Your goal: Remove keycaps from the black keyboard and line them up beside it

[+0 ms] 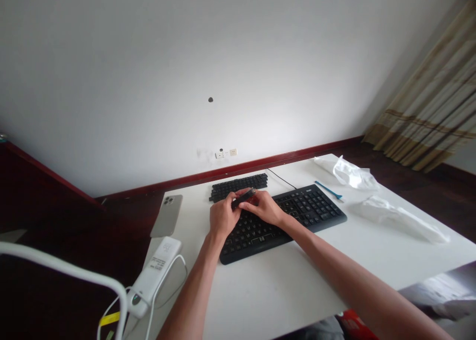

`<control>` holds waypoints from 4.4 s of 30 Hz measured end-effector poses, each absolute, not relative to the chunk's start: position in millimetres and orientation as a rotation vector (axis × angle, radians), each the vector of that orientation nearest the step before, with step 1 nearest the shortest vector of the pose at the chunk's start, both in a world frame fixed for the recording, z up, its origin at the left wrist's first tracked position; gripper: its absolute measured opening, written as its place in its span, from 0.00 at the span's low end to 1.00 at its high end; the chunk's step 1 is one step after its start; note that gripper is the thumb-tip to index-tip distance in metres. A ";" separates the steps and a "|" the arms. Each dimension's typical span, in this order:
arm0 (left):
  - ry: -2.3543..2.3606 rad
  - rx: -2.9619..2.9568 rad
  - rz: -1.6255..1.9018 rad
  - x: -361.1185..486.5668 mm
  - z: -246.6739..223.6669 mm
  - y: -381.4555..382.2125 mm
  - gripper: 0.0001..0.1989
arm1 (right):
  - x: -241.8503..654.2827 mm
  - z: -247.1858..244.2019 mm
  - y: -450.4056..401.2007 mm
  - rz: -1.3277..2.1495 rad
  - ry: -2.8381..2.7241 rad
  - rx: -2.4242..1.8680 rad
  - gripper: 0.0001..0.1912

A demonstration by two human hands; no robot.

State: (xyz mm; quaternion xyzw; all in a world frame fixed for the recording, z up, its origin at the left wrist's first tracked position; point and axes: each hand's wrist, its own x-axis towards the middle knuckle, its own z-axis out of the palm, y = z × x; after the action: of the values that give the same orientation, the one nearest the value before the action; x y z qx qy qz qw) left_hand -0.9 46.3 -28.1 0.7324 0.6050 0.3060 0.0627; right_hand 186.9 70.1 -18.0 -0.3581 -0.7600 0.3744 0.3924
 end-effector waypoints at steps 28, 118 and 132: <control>1.181 2.490 0.803 65.9 -33.3 -6.6 0.16 | 289.2 -61.2 -52.5 0.528 -1.123 -1.380 0.19; 1.328 2.418 0.774 108.1 -42.8 -3.1 0.05 | 276.4 -14.1 -3.3 0.463 -1.767 -1.551 0.19; 1.293 2.442 0.729 103.8 -38.5 -5.5 0.08 | 282.0 -8.8 -28.9 0.526 -1.820 -1.464 0.18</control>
State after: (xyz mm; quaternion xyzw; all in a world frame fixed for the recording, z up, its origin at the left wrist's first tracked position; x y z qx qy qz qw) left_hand 103.8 -5.5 -38.5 0.8459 0.4478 0.2524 0.1418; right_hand 282.0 -28.9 -8.8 -0.5693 -0.7076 0.2045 0.3651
